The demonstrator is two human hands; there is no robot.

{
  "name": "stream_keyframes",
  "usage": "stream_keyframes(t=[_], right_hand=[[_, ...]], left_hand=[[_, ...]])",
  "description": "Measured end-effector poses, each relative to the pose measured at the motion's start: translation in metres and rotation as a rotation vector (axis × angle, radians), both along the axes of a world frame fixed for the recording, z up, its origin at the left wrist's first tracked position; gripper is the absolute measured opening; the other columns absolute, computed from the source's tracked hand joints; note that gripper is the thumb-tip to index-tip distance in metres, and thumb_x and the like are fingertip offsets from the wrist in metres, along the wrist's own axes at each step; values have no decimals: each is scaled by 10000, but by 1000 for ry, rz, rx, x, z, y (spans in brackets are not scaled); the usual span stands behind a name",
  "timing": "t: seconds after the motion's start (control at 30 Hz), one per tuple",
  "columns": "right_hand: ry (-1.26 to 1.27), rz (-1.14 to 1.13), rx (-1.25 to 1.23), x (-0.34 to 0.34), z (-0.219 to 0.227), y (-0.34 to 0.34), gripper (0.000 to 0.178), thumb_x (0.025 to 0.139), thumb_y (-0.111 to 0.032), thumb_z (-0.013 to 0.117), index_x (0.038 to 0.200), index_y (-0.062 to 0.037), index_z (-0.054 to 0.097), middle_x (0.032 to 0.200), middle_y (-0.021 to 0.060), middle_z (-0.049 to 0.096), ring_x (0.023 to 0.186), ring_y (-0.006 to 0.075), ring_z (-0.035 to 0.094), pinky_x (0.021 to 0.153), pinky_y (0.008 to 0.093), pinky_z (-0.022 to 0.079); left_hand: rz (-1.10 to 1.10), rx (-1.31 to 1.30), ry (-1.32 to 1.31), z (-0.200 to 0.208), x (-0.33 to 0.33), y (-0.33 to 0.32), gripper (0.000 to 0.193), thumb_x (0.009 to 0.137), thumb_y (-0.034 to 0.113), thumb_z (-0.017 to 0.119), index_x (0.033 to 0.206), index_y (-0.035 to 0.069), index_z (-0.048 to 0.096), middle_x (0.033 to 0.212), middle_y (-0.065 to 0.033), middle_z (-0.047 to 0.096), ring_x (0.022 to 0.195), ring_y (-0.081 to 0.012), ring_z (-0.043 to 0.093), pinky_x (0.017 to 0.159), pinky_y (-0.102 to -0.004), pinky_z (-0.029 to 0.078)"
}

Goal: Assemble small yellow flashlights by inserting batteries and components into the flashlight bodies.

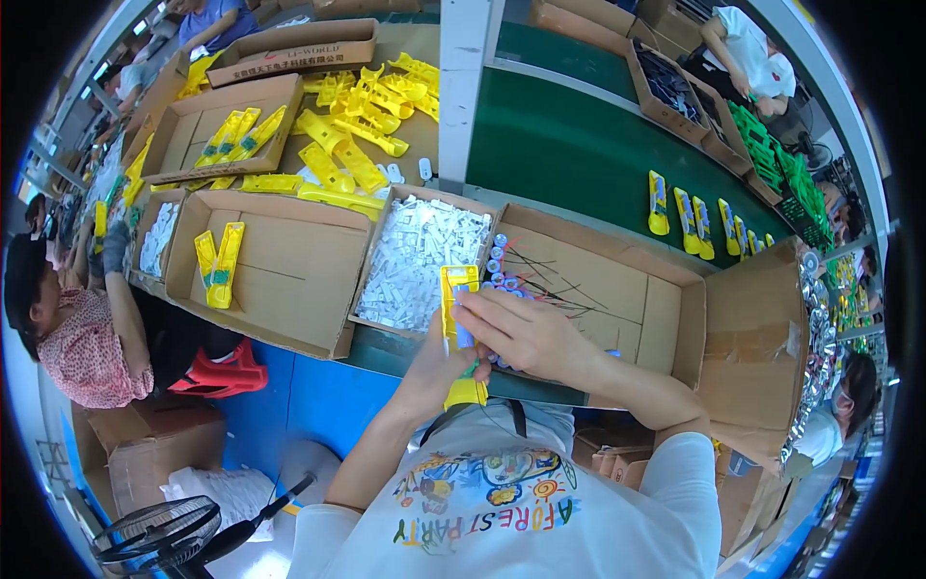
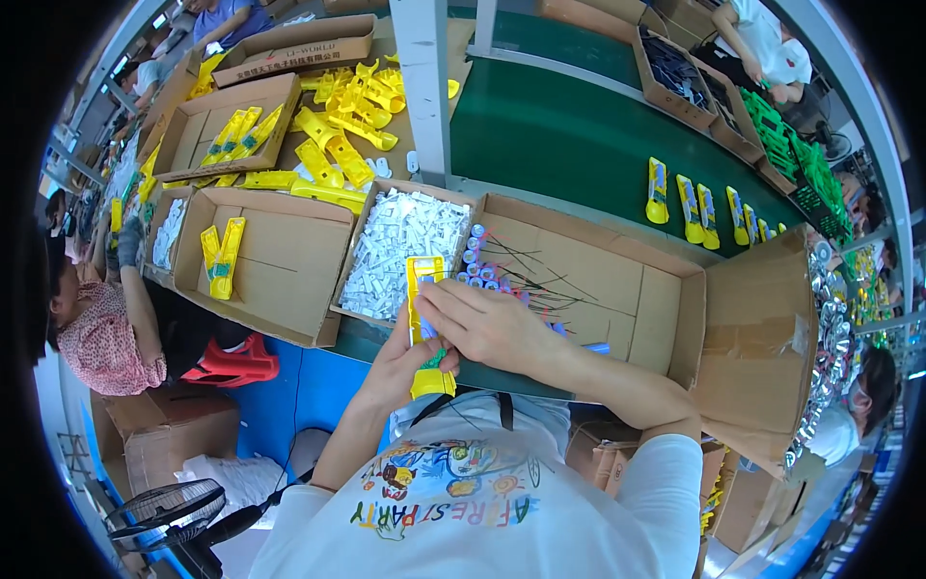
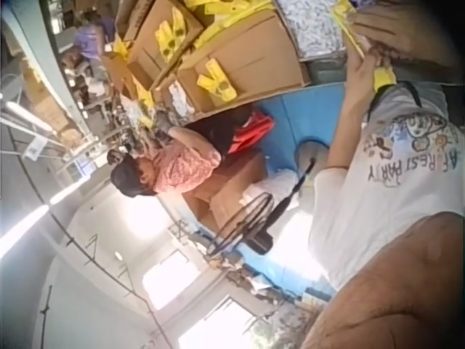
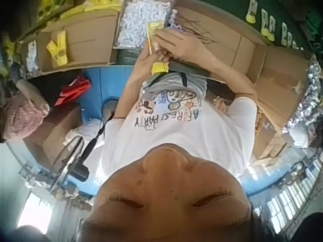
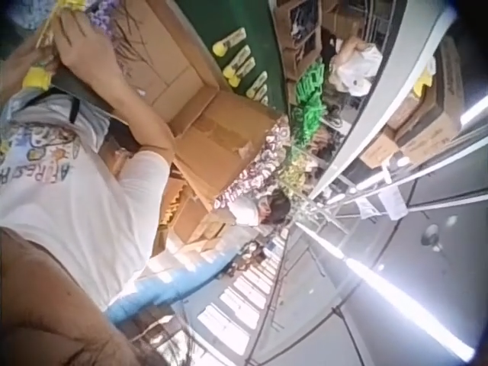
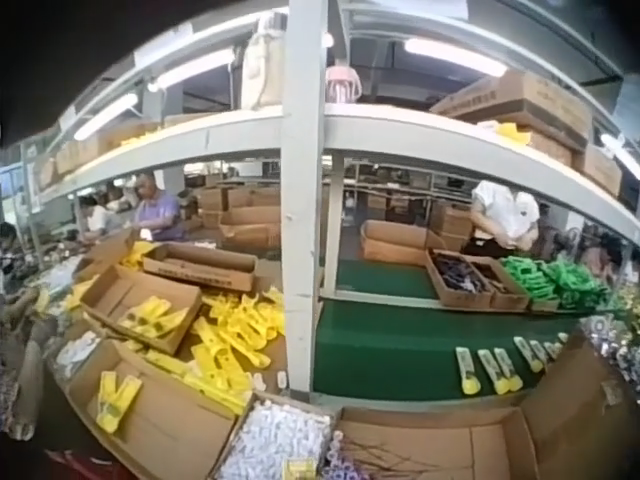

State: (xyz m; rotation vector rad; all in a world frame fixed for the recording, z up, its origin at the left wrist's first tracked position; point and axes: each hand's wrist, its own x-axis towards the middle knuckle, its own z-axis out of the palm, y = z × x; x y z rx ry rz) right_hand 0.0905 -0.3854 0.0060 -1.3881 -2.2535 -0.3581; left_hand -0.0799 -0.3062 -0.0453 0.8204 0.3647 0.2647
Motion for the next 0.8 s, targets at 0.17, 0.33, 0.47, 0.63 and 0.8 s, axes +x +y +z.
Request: stream_keyframes(t=[0.17, 0.33, 0.47, 0.63, 0.8], right_hand=[[-280, -145, 47, -25, -12, 13, 369, 828, -107, 568, 1138, 89, 604, 1231, 196, 588, 1127, 304, 587, 900, 350, 530], [659, -12, -328, -5, -39, 103, 235, 790, -79, 601, 1009, -84, 686, 1122, 82, 640, 1044, 257, 624, 802, 349, 547], [138, 45, -435, 5, -68, 143, 130, 760, -85, 636, 883, -110, 671, 945, 51, 624, 922, 246, 629, 717, 360, 539], [264, 106, -353, 14, -61, 130, 105, 730, -114, 660, 816, -65, 623, 841, 73, 587, 850, 260, 618, 665, 375, 525], [510, -6, -401, 32, -42, 107, 107, 735, -80, 646, 831, -47, 614, 837, 79, 599, 805, 240, 628, 654, 361, 521]], left_hand=[[124, 222, 163, 19, -7, 12, 645, 885, 11, 462, 1463, 90, 189, 1053, -93, 540, 816, -179, 577, 707, -341, 505], [486, -112, -14, 3, -44, 39, 351, 830, 126, 540, 1163, 85, 439, 910, -60, 504, 714, -126, 505, 693, -345, 501], [508, -262, -258, 8, -59, 39, 328, 879, 243, 514, 1164, 90, 462, 900, -60, 515, 720, -158, 515, 719, -353, 493], [579, -196, -5, -10, -57, 28, 339, 989, 358, 433, 1228, 117, 426, 1032, -102, 565, 819, -239, 615, 722, -354, 516], [469, 142, 97, 11, -36, 21, 382, 1006, 224, 438, 1323, 157, 236, 1072, -147, 570, 945, -329, 664, 737, -347, 558]])
